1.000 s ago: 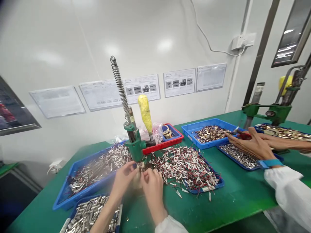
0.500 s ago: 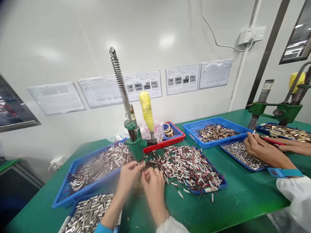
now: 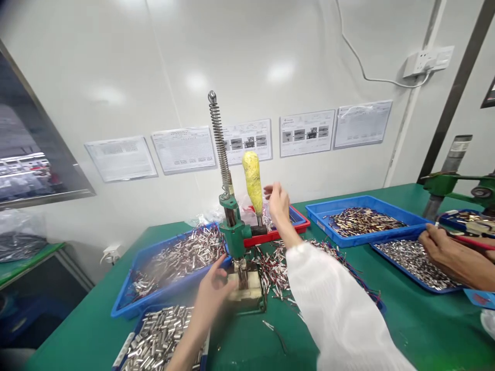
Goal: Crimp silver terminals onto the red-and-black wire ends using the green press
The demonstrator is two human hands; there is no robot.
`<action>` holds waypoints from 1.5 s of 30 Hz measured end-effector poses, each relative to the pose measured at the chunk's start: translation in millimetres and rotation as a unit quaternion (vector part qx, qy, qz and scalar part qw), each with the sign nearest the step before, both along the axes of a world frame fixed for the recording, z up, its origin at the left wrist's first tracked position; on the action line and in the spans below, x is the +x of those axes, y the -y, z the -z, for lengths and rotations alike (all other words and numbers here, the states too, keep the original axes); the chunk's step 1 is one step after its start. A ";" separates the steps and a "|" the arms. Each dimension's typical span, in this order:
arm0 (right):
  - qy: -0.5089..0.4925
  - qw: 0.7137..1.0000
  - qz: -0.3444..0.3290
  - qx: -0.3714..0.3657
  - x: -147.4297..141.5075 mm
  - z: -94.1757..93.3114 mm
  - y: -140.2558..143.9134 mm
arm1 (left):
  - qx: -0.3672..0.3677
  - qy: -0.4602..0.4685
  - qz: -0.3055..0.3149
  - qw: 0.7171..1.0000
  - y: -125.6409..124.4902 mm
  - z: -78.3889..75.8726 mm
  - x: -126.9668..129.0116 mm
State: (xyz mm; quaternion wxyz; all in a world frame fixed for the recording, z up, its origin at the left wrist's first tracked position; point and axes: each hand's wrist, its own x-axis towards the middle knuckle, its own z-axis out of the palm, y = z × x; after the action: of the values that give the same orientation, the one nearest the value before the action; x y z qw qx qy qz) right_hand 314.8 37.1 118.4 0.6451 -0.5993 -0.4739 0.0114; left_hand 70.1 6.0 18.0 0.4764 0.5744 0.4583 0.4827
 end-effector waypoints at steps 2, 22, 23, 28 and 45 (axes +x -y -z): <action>0.008 1.000 0.002 -0.001 10.0 6.4 10.8 | 0.004 -0.008 -0.008 1.000 4.9 -2.9 -4.7; 0.196 0.942 -0.181 -0.205 -40.3 171.4 126.5 | -0.041 0.027 0.051 0.998 -23.7 -19.8 25.6; 0.200 0.941 -0.178 -0.207 -41.2 176.3 125.2 | -0.055 0.031 0.058 0.996 -19.1 -19.2 23.4; 0.133 0.947 -0.207 -0.206 -38.7 172.2 122.0 | -0.183 0.186 0.122 0.958 15.8 -24.3 9.7; -0.068 0.946 -0.218 -0.229 -32.1 174.7 125.1 | -0.093 0.116 0.080 0.986 71.6 -87.5 -7.4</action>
State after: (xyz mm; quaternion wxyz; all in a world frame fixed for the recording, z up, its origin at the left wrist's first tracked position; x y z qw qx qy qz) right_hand 282.7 -88.0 -56.3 0.5032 -0.6107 -0.5328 0.3001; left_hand 62.7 -65.6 105.4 0.6149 0.5023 0.3957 0.4614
